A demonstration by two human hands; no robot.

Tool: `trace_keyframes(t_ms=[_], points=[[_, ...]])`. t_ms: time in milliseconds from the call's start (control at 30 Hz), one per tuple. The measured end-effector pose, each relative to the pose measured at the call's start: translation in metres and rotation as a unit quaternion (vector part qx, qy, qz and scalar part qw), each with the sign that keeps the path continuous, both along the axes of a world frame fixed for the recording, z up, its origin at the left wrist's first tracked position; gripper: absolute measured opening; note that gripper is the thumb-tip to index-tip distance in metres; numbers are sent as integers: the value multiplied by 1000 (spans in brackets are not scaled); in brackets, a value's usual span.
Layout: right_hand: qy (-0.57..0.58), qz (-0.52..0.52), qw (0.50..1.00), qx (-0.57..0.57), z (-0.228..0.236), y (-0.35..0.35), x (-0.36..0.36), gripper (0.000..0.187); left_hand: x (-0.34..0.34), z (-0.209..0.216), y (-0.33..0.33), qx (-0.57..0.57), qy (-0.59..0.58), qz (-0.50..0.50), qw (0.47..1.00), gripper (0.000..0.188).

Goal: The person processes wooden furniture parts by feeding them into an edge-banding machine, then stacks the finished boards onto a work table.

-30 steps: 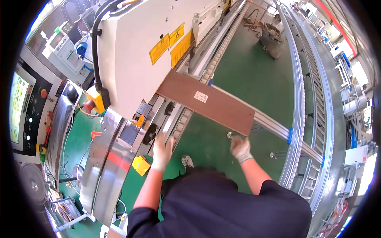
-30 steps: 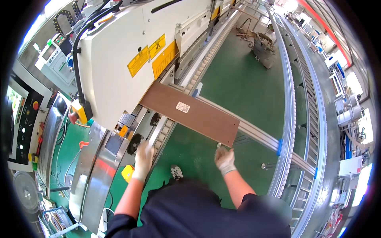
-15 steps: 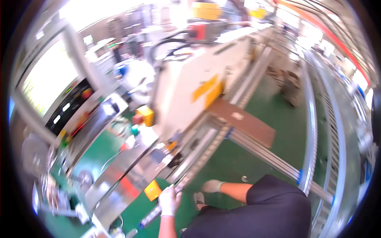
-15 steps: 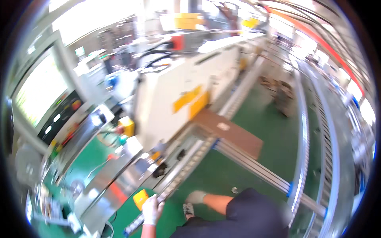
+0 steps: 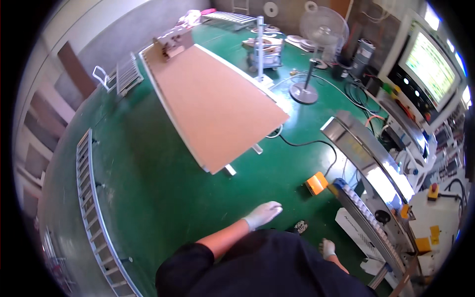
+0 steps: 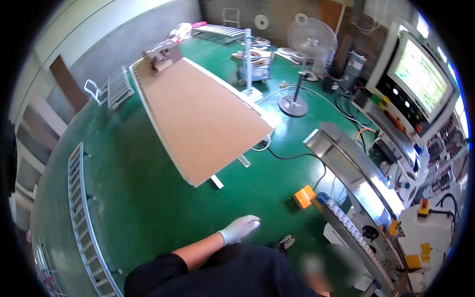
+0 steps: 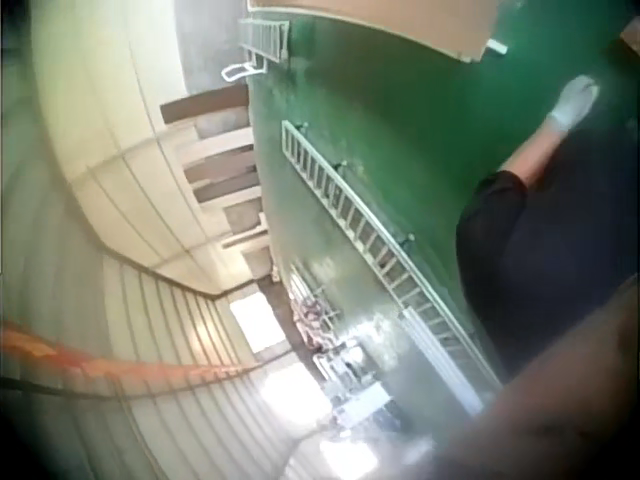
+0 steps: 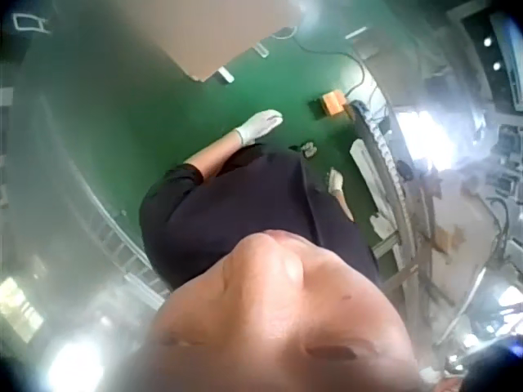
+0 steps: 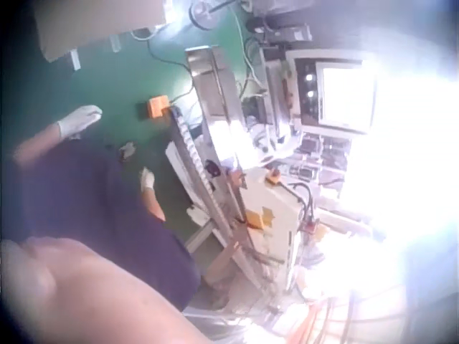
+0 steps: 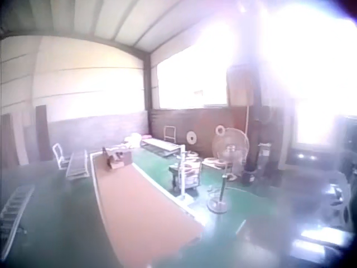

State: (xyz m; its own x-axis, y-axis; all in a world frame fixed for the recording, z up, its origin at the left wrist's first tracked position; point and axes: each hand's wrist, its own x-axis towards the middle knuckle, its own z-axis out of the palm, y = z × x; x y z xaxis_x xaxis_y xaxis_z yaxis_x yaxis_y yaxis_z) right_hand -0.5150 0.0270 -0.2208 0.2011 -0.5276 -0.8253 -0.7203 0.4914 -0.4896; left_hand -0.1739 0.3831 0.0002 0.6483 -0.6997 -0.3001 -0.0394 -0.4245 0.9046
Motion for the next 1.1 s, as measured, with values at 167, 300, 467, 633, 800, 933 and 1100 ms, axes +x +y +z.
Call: trace_keyframes(t_ms=[167, 300, 467, 633, 800, 933, 1100], points=[[-150, 566, 781, -217, 70, 157, 206, 40, 3, -41, 147, -108, 183, 326, 921, 37], [-169, 725, 631, -217, 156, 228, 321, 41, 19, -43, 181, -165, 255, 374, 876, 38], [-187, 566, 761, -255, 112, 266, 420, 28, 81, -44, 227, -188, 267, 313, 892, 42], [-319, 443, 753, -368, 109, 349, 517, 26, 107, -158, 405, 151, -66, 284, 944, 40], [-246, 519, 692, -437, 115, 447, 638, 47, -1, -183, 647, 397, 100, 363, 837, 44], [-192, 520, 702, -446, 113, 530, 761, 49, -64, -149, 738, 349, 79, 542, 761, 24], [-204, 517, 684, -473, 109, 631, 914, 47, -21, -182, 699, -14, 330, 844, 424, 28]])
